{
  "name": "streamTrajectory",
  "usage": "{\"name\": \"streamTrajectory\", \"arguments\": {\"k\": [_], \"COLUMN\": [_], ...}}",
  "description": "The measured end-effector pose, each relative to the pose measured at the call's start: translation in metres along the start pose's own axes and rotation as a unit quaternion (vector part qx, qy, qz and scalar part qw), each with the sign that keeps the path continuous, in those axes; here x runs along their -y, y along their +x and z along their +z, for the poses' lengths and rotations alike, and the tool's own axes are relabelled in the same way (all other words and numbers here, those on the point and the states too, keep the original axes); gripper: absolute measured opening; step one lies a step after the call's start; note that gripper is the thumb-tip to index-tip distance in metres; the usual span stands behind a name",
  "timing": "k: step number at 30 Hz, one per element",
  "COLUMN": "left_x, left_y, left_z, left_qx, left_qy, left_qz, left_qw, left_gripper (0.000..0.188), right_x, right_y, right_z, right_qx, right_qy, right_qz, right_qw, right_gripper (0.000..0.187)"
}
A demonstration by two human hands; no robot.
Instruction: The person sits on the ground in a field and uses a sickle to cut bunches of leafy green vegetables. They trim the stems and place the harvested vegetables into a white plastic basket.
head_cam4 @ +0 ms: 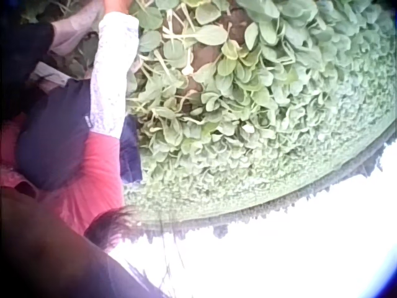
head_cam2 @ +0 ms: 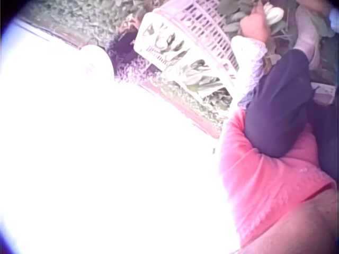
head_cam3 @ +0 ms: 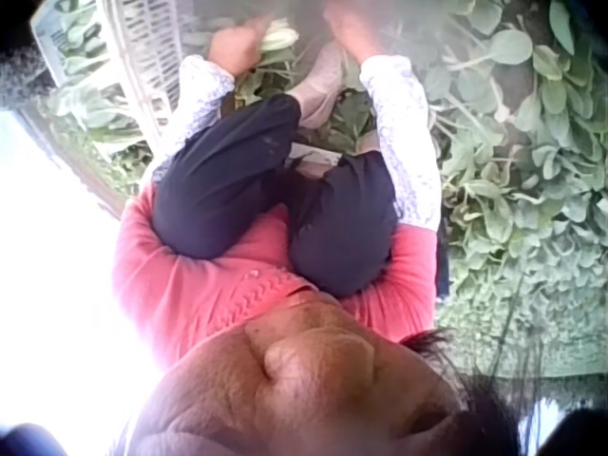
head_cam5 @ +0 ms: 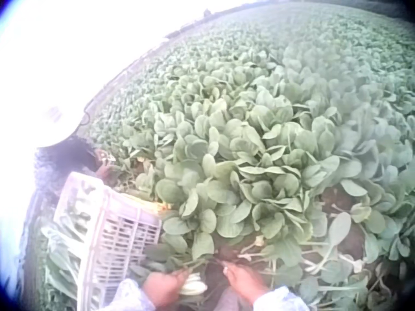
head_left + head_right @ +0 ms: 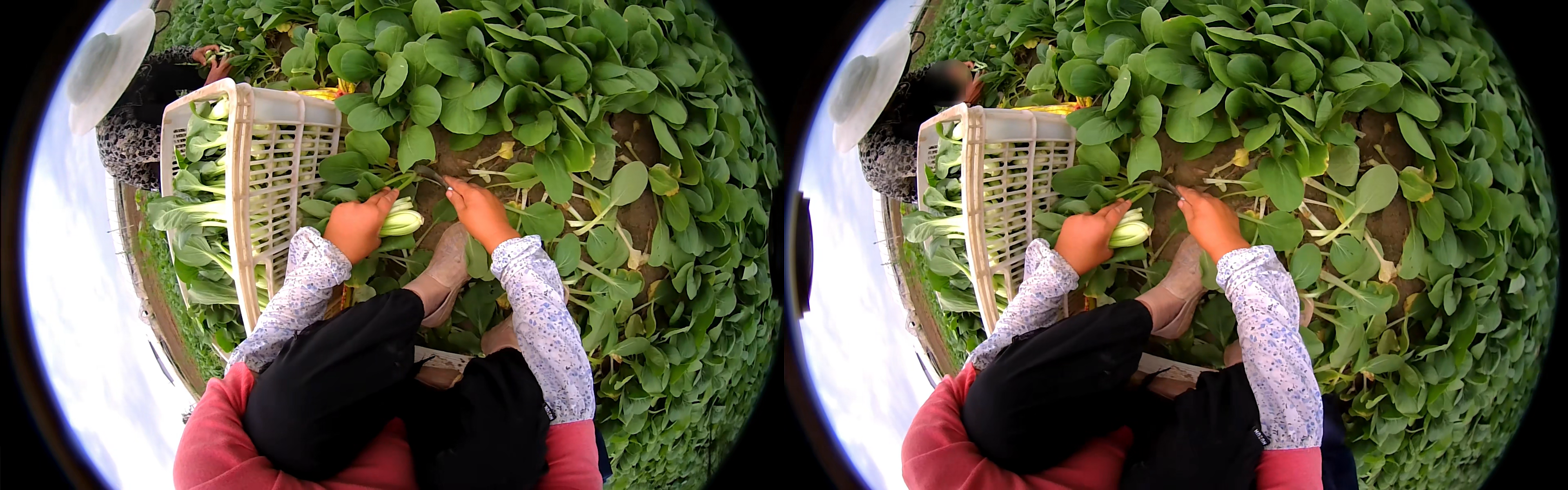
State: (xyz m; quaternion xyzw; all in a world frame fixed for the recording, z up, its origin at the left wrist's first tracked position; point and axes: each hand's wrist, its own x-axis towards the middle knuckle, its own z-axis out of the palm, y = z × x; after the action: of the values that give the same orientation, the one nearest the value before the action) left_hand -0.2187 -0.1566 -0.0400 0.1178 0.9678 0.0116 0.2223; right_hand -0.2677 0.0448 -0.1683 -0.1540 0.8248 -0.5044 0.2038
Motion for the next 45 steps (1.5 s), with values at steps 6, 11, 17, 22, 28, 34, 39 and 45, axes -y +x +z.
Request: {"name": "streamTrajectory", "arguments": {"k": [6, 11, 17, 22, 28, 34, 39, 45], "left_x": [0.002, -0.018, -0.068, -0.064, -0.075, -0.065, -0.064, -0.08], "left_y": [-0.004, -0.007, 0.0, 0.001, 0.005, 0.016, 0.03, 0.034], "left_z": [-0.005, -0.035, -0.052, -0.061, -0.06, -0.078, -0.072, -0.067], "left_qx": [0.004, 0.008, 0.014, 0.041, 0.061, 0.075, 0.153, 0.176], "left_qy": [0.006, -0.169, -0.34, -0.38, -0.425, -0.599, -0.751, -0.765], "left_qz": [-0.016, 0.025, 0.122, 0.128, 0.12, 0.117, 0.076, 0.049], "left_qw": [1.0, 0.985, 0.932, 0.915, 0.895, 0.788, 0.638, 0.617], "left_gripper": [0.064, 0.075, 0.075, 0.075, 0.073, 0.075, 0.1, 0.092], "right_x": [0.006, 0.008, 0.029, 0.041, 0.038, 0.017, 0.064, 0.051], "right_y": [0.0, -0.03, -0.051, -0.05, -0.054, -0.054, -0.063, -0.064], "right_z": [0.005, -0.034, -0.075, -0.096, -0.089, -0.117, -0.103, -0.097], "right_qx": [0.097, 0.125, -0.033, -0.102, -0.094, -0.204, -0.025, -0.037], "right_qy": [-0.06, 0.336, 0.564, 0.518, 0.531, 0.165, 0.458, 0.563], "right_qz": [0.047, 0.261, 0.18, 0.166, 0.178, 0.12, 0.111, 0.144], "right_qw": [0.992, 0.896, 0.805, 0.833, 0.823, 0.957, 0.881, 0.813], "right_gripper": [0.034, 0.036, 0.021, 0.024, 0.028, 0.026, 0.037, 0.035]}}
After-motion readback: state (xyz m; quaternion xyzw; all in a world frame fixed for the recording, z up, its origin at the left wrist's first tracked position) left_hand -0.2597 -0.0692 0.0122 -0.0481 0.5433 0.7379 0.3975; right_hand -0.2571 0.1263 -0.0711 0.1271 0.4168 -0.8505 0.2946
